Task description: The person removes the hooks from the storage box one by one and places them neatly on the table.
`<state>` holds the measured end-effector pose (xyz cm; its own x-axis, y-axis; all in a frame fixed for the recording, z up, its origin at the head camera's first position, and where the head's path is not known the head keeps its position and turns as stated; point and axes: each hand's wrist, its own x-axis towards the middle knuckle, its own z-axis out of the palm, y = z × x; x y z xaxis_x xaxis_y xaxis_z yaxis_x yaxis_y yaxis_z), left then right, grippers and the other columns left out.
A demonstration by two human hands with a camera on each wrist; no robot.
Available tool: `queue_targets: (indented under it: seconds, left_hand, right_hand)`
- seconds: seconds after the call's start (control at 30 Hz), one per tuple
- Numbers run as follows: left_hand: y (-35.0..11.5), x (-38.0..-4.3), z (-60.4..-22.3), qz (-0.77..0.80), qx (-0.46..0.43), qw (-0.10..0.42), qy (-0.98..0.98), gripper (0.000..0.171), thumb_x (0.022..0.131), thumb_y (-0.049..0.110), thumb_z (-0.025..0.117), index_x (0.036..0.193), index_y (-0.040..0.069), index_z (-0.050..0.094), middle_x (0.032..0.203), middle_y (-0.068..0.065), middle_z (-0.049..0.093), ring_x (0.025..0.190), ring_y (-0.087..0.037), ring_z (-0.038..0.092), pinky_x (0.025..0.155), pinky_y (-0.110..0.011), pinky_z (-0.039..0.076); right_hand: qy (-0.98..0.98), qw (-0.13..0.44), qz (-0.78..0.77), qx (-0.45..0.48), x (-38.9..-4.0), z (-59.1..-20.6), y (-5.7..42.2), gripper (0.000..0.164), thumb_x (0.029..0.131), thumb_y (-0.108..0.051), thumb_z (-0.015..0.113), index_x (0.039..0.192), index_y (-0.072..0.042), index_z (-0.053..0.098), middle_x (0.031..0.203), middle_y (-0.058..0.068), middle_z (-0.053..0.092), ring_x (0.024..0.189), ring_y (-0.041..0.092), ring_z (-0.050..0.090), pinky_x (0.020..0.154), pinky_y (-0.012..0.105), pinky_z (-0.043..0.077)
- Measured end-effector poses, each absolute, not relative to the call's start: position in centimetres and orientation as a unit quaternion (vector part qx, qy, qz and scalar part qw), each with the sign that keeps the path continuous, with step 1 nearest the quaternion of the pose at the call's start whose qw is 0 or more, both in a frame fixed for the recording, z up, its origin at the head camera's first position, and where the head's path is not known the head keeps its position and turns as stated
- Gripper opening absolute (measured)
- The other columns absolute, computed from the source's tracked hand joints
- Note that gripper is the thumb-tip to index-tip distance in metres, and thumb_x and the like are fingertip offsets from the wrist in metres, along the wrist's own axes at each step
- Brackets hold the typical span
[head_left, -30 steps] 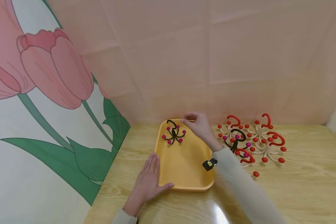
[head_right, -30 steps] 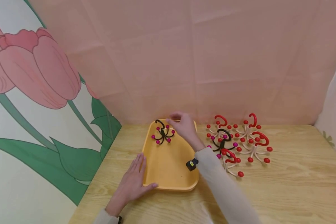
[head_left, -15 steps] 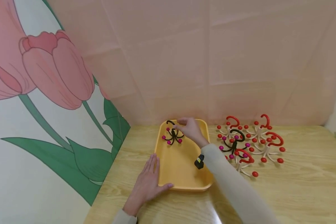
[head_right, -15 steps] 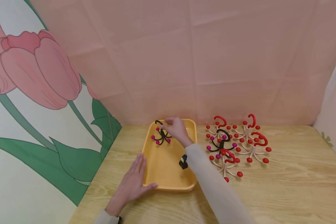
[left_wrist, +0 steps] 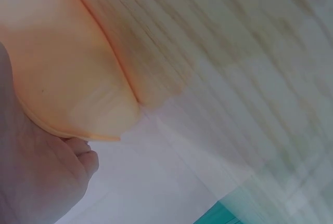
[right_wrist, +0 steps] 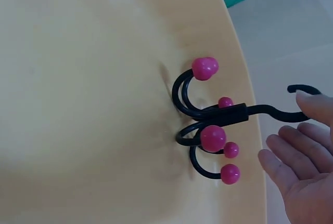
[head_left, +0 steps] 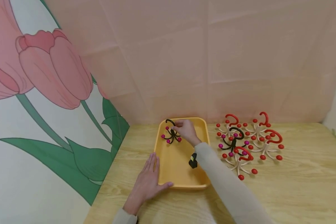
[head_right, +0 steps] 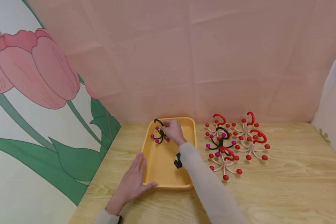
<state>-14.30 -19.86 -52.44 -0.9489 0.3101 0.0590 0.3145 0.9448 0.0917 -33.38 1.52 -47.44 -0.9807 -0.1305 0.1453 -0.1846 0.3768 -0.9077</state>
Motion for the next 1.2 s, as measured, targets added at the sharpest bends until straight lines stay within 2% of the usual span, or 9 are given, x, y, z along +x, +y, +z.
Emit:
queue_targets:
  seconds: [0.2,0.43,0.63,0.77,0.97,1.2]
  left_hand:
    - [-20.0,-14.2,-52.4,-0.051,-0.159,0.025,-0.986,0.119,0.090,0.086,0.049,0.165,-0.002,0.024,0.178,-0.020,0.008,0.167,-0.033,0.009,0.135,-0.046,0.022]
    - [-20.1,-14.3,-52.4,-0.051,-0.158,0.023,-0.986,0.119,0.090,0.087,0.049,0.166,-0.001,0.021,0.178,-0.021,0.006,0.167,-0.033,0.009,0.134,-0.046,0.023]
    - [-20.1,-14.4,-52.4,-0.058,-0.162,0.022,-0.985,0.118,0.090,0.086,0.049,0.166,-0.001,0.022,0.178,-0.021,0.006,0.167,-0.033,0.007,0.134,-0.046,0.023]
    - [-20.2,-14.2,-52.3,-0.058,-0.166,0.028,-0.984,0.117,0.091,0.084,0.051,0.165,-0.002,0.024,0.177,-0.023,0.009,0.166,-0.035,0.010,0.133,-0.047,0.026]
    - [-20.1,-14.1,-52.0,-0.063,-0.160,0.019,-0.985,0.116,0.091,0.084,0.051,0.166,0.000,0.023,0.177,-0.022,0.007,0.167,-0.034,0.007,0.134,-0.047,0.025]
    - [-20.0,-14.0,-52.0,-0.070,-0.159,0.016,-0.985,0.115,0.091,0.083,0.051,0.166,-0.001,0.023,0.178,-0.021,0.005,0.167,-0.035,0.006,0.133,-0.047,0.025]
  right_hand:
    - [-0.823,0.052,0.560,0.081,-33.7,-48.1,0.9,0.028,0.097,-0.020,0.077,0.119,-0.003,0.079,0.117,0.017,0.080,0.106,0.031,0.078,0.088,0.045,0.065]
    - [-0.823,0.063,0.558,0.089,-34.0,-48.1,0.4,0.026,0.097,-0.022,0.077,0.115,-0.004,0.081,0.114,0.016,0.081,0.102,0.029,0.079,0.085,0.042,0.065]
    - [-0.818,0.058,0.565,0.087,-34.1,-48.2,0.4,0.023,0.098,-0.019,0.076,0.114,-0.003,0.081,0.109,0.016,0.082,0.101,0.032,0.079,0.077,0.037,0.065]
    - [-0.817,0.044,0.568,0.092,-34.1,-48.3,0.6,0.024,0.099,-0.020,0.075,0.115,-0.003,0.081,0.111,0.016,0.082,0.105,0.035,0.078,0.080,0.038,0.066]
    - [-0.818,0.038,0.566,0.092,-34.1,-48.1,1.0,0.025,0.099,-0.020,0.075,0.117,-0.003,0.080,0.114,0.016,0.081,0.107,0.032,0.078,0.083,0.041,0.066]
    - [-0.815,0.045,0.566,0.112,-34.0,-47.6,1.4,0.021,0.098,-0.015,0.075,0.112,-0.002,0.081,0.110,0.017,0.082,0.104,0.035,0.079,0.083,0.041,0.065]
